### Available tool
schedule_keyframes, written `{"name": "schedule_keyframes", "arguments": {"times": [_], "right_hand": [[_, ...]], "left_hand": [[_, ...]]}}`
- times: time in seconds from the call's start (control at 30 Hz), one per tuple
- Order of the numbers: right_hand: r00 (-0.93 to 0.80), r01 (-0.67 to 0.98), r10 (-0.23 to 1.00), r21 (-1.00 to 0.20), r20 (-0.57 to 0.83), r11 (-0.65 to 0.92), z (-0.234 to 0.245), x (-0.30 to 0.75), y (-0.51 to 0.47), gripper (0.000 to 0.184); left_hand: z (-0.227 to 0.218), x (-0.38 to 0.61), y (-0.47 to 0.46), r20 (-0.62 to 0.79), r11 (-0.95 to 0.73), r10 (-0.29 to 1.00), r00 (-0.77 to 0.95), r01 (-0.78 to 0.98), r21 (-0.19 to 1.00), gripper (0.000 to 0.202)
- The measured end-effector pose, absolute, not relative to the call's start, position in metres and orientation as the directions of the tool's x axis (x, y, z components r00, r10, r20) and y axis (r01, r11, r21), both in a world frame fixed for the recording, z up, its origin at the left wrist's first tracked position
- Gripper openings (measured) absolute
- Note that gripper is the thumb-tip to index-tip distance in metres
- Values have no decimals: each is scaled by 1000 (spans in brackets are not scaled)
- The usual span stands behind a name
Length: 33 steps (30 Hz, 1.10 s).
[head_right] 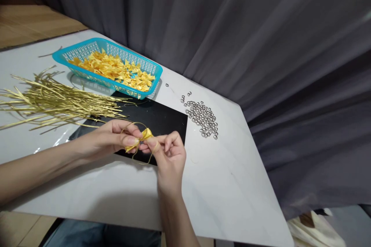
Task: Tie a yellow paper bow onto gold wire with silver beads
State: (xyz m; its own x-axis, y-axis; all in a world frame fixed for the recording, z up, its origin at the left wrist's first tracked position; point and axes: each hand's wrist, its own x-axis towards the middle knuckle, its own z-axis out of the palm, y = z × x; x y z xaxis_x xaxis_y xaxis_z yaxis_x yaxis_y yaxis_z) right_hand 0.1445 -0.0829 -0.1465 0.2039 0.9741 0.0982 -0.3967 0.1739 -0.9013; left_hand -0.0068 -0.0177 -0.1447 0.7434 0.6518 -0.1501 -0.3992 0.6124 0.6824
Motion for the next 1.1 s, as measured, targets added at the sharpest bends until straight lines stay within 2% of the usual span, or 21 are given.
{"name": "schedule_keyframes", "arguments": {"times": [0.43, 0.73, 1.1], "right_hand": [[212, -425, 970, -882, 120, 202, -143, 141, -83, 35], [231, -407, 966, -891, 114, 202, -144, 143, -84, 36], [233, -374, 964, -903, 129, 212, -142, 143, -86, 36]], "left_hand": [[-144, -7, -17, -143, 621, 651, 745, -415, 665, 19], [-145, -6, -18, -72, 583, 675, 734, -472, 661, 20], [-148, -9, -19, -82, 585, 633, 770, -406, 702, 17]]}}
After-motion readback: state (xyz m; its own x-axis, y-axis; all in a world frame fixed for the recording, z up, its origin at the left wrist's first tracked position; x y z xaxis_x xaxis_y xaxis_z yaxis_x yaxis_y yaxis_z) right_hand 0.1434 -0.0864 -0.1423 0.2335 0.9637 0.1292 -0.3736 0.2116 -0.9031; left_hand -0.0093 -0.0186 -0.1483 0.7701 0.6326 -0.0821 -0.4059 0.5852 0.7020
